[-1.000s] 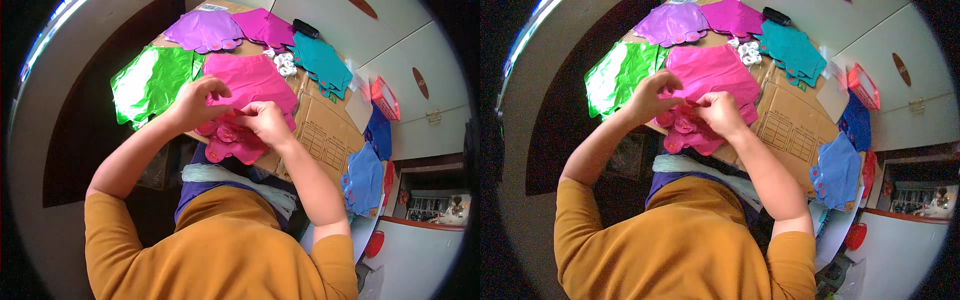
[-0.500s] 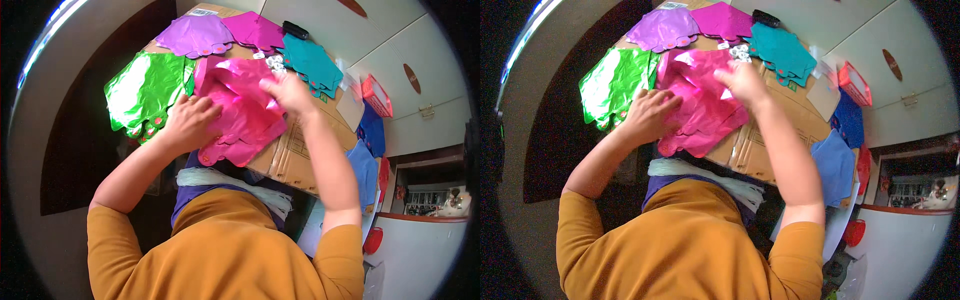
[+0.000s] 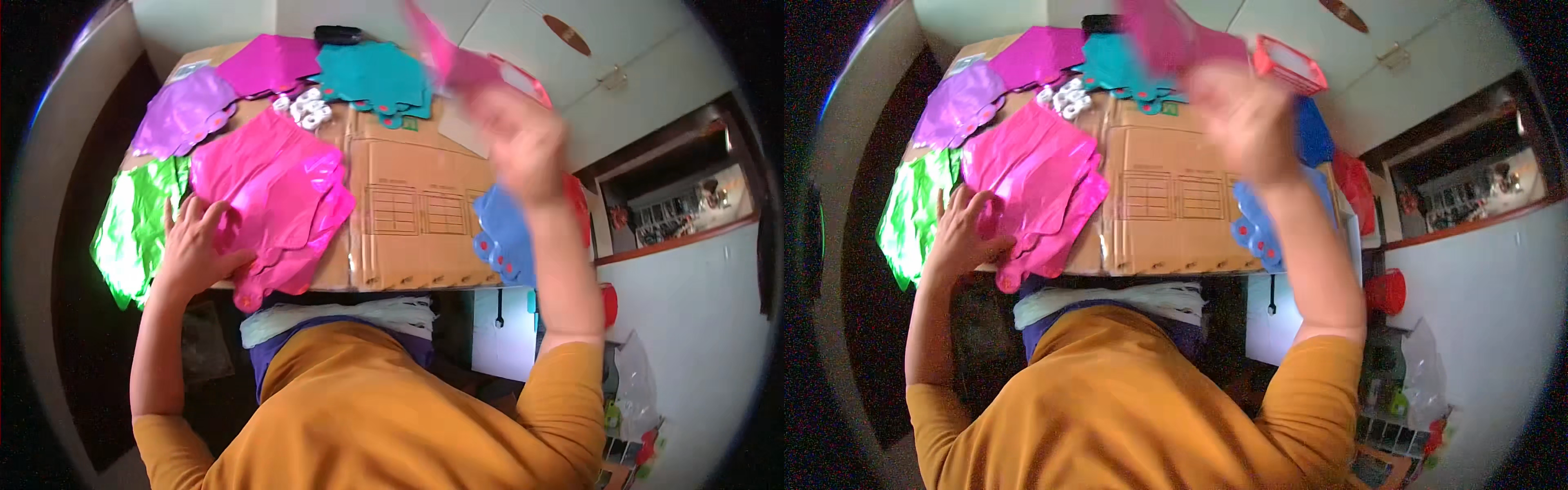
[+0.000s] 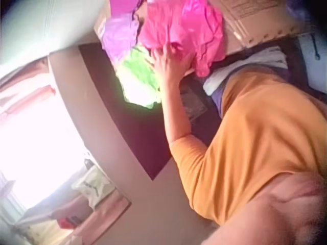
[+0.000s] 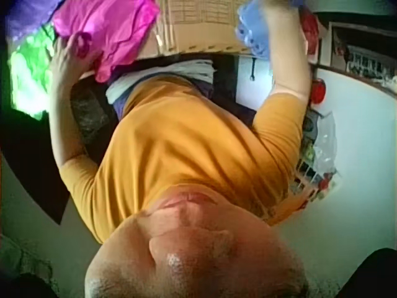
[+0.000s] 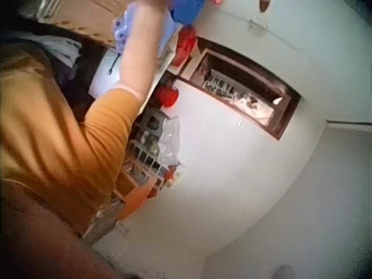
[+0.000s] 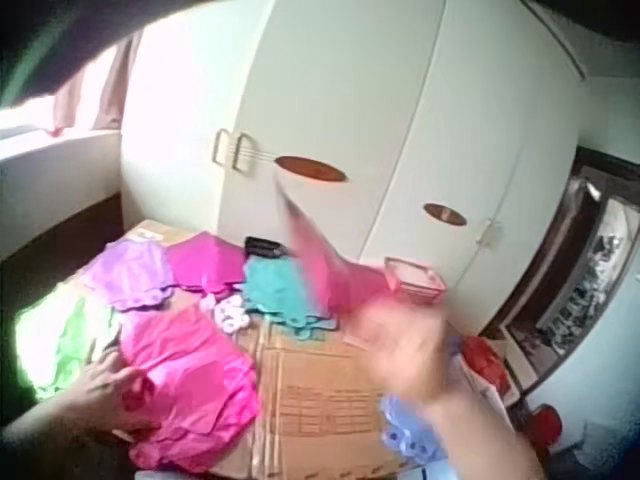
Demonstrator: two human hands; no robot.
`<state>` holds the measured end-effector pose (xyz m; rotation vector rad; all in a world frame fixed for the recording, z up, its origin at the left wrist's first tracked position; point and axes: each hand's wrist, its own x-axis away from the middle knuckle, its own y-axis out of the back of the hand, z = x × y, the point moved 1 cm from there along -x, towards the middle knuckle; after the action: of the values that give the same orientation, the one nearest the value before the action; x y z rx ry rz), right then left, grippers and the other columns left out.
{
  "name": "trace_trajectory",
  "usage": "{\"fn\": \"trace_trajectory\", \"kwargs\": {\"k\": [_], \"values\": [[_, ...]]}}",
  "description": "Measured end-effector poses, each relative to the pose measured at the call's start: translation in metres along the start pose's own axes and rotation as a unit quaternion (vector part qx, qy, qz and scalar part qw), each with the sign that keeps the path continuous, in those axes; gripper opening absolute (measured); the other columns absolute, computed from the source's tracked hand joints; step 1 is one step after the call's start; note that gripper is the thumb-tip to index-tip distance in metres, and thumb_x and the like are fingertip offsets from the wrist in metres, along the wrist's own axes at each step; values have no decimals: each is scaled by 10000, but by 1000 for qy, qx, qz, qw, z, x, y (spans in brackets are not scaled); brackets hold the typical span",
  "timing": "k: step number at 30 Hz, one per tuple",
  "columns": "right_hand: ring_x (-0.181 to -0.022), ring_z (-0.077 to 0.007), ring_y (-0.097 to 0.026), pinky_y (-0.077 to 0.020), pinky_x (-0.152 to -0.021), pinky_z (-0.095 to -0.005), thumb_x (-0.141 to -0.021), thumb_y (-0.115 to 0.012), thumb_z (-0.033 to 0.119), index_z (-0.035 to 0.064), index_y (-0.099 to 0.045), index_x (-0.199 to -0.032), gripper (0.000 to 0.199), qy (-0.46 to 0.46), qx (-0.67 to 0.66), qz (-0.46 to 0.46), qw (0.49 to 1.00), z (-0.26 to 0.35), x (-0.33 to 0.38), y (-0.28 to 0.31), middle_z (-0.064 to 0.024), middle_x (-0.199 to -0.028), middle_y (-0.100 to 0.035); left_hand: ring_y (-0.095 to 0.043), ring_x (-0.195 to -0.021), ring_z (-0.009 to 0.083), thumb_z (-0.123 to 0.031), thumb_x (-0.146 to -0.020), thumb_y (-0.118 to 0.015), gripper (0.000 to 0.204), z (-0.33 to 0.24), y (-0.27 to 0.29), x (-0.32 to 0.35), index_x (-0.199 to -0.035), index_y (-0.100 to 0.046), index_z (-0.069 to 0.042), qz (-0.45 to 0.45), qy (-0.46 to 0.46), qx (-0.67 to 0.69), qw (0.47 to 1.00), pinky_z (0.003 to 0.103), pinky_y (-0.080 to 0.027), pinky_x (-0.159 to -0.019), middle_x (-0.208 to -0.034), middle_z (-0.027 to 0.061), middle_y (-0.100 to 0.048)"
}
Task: Sorting and organizing various colored plastic foil sheets on a cardboard-covered workbench.
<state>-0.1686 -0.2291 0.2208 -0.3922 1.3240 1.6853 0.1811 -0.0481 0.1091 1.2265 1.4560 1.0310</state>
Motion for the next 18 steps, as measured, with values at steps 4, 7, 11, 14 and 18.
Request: {"fn": "trace_trajectory", "kwargs": {"k": [4,7,11,14,18], "values": [[-1016,-273,-665,-525,-912,-434,-653,-606,-20,85,-711,-1059,433,58,103,161,980,1,104,-42,-126,-1072,-699,-456,-1236,339,-489,-638,-806,735,1,1,0,-1216,-571,-101,-4,3,-16,1000,549,-114,-1165,-1147,151,-550],[-1004,-274,-671,-527,-918,-403,-731,-672,74,51,-707,-1002,275,33,113,201,972,7,152,-64,-134,-1076,-697,-485,-1193,331,-379,-660,-816,652,-10,16,-8,-1186,-592,-66,9,10,10,1000,521,-201,-1142,-1154,142,-566],[-1059,-323,-633,-505,-923,-422,-784,-713,393,2,-665,-1078,491,-10,80,240,967,18,156,-65,-202,-1146,-653,-533,-1137,338,-188,-680,-803,553,-54,21,-27,-1171,-602,-32,-10,-72,132,989,442,-406,-1006,-1158,152,-587],[-1074,-329,-623,-499,-926,-422,-799,-704,461,-8,-659,-1109,563,-30,42,270,961,18,143,-56,-195,-1148,-652,-535,-1155,354,-201,-728,-773,517,-105,-3,-46,-1195,-603,-58,72,-226,265,935,448,-407,-1010,-1197,159,-580],[-1074,-350,-619,-493,-936,-427,-835,-669,496,-44,-638,-1142,622,-78,-50,317,944,5,126,-43,-210,-1136,-655,-509,-1191,348,-252,-776,-728,444,-127,-55,-80,-1169,-626,-73,50,-336,145,929,473,-389,-1028,-1226,164,-557]]}}
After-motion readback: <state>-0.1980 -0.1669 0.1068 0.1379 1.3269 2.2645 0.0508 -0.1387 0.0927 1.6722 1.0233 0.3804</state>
